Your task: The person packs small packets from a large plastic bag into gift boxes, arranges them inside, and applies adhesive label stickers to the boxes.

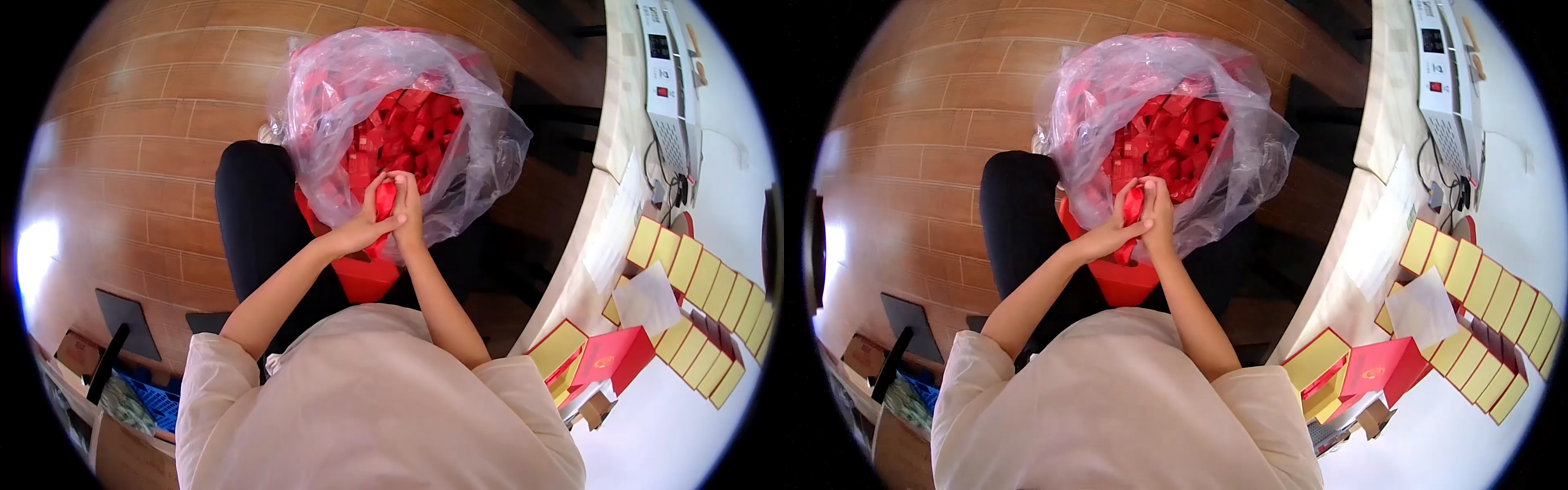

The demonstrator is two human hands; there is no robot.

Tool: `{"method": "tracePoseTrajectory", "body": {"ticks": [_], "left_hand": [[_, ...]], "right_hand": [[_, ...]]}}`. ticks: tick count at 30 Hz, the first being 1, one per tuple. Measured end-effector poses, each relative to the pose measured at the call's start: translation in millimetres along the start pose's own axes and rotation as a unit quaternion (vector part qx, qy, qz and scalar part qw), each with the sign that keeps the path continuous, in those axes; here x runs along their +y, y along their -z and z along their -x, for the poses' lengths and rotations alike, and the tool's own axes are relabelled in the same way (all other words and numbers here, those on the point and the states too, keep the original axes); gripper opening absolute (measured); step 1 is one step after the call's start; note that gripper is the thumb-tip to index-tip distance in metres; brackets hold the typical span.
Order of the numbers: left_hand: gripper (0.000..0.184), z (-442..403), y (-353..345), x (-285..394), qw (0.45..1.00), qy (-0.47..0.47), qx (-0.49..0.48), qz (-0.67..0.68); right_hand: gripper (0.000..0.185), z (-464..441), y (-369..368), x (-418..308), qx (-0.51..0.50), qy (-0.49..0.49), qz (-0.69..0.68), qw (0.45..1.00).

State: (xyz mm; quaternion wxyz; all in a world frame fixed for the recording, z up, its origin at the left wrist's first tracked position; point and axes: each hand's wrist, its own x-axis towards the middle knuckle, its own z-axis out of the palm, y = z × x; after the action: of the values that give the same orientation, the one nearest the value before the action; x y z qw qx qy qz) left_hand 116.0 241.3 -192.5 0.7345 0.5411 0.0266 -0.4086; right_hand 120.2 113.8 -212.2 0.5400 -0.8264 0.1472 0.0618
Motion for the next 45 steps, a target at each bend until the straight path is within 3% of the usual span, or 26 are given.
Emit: {"method": "tracePoseTrajectory", "body": {"ticks": [3,5,7,9,11,14,16,17,19,20,22,23,25,27,29,31,33,37,39,40,41,43,44,45], "left_hand": [[0.094,-12,9,-7,0.999,-0.008,0.023,-0.041],[0.091,-20,19,-15,0.999,0.022,0.039,-0.022],[0.088,-25,26,-17,0.997,0.052,0.058,-0.003],[0.083,-25,30,-20,0.995,0.065,0.076,-0.021],[0.081,-25,33,-29,0.993,0.066,0.084,-0.048],[0.078,-27,39,-37,0.988,0.088,0.11,-0.064],[0.076,-31,44,-39,0.984,0.115,0.13,-0.051],[0.076,-33,46,-40,0.977,0.115,0.172,-0.055],[0.076,-36,46,-39,0.966,0.124,0.218,-0.06],[0.076,-37,44,-33,0.958,0.146,0.238,-0.065],[0.077,-42,44,-35,0.946,0.178,0.258,-0.079],[0.078,-47,43,-43,0.945,0.18,0.27,-0.043],[0.078,-53,44,-59,0.942,0.184,0.28,-0.009],[0.073,-57,47,-66,0.937,0.122,0.326,-0.006],[0.078,-59,46,-63,0.939,0.121,0.315,0.059],[0.078,-62,45,-62,0.916,0.112,0.385,-0.004],[0.079,-66,45,-65,0.913,0.104,0.394,0.003],[0.077,-67,40,-55,0.906,0.059,0.419,-0.028],[0.077,-61,39,-35,0.923,0.145,0.349,0.067],[0.079,-64,46,-53,0.935,0.113,0.333,0.046],[0.079,-64,45,-59,0.936,0.112,0.331,0.044],[0.08,-61,42,-58,0.936,0.112,0.333,0.005],[0.08,-61,40,-56,0.936,0.114,0.332,0.003],[0.08,-61,39,-55,0.935,0.129,0.33,0.013]], "right_hand": [[0.04,-12,5,2,-0.012,-0.026,-0.087,0.996],[0.035,-19,11,-4,-0.104,-0.066,-0.183,0.975],[0.029,-23,14,-4,-0.125,-0.082,-0.159,0.976],[0.025,-28,17,-6,-0.19,0.038,0.013,0.981],[0.023,-35,11,4,-0.176,0.067,0.024,0.982],[0.022,-45,3,20,-0.21,0.037,0.068,0.975],[0.023,-54,-11,59,-0.179,-0.07,0.051,0.98],[0.023,-60,-20,75,-0.182,-0.074,0.047,0.979],[0.036,-73,-41,113,-0.046,-0.158,0.078,0.983],[0.036,-77,-55,144,-0.05,-0.165,0.074,0.982],[0.053,-81,-84,185,0.0,-0.1,0.273,0.957],[0.053,-83,-87,190,-0.002,-0.104,0.27,0.957],[0.062,-94,-84,165,-0.154,-0.251,0.287,0.911],[0.052,-96,-84,155,-0.184,-0.255,0.287,0.905],[0.049,-94,-84,151,-0.171,-0.203,0.237,0.935],[0.041,-81,-74,110,-0.141,-0.179,0.25,0.941],[0.04,-63,-59,79,-0.124,-0.087,0.196,0.969],[0.047,-30,-33,53,-0.147,-0.004,0.155,0.977],[0.052,-23,-25,54,-0.217,0.039,0.014,0.975],[0.051,-27,-11,46,-0.27,-0.126,-0.129,0.946],[0.051,-34,1,53,-0.267,-0.125,-0.129,0.947],[0.048,-59,14,84,-0.294,-0.3,-0.2,0.885],[0.044,-65,12,115,-0.221,-0.202,-0.042,0.953],[0.04,-71,10,145,-0.138,-0.096,0.118,0.979]]}}
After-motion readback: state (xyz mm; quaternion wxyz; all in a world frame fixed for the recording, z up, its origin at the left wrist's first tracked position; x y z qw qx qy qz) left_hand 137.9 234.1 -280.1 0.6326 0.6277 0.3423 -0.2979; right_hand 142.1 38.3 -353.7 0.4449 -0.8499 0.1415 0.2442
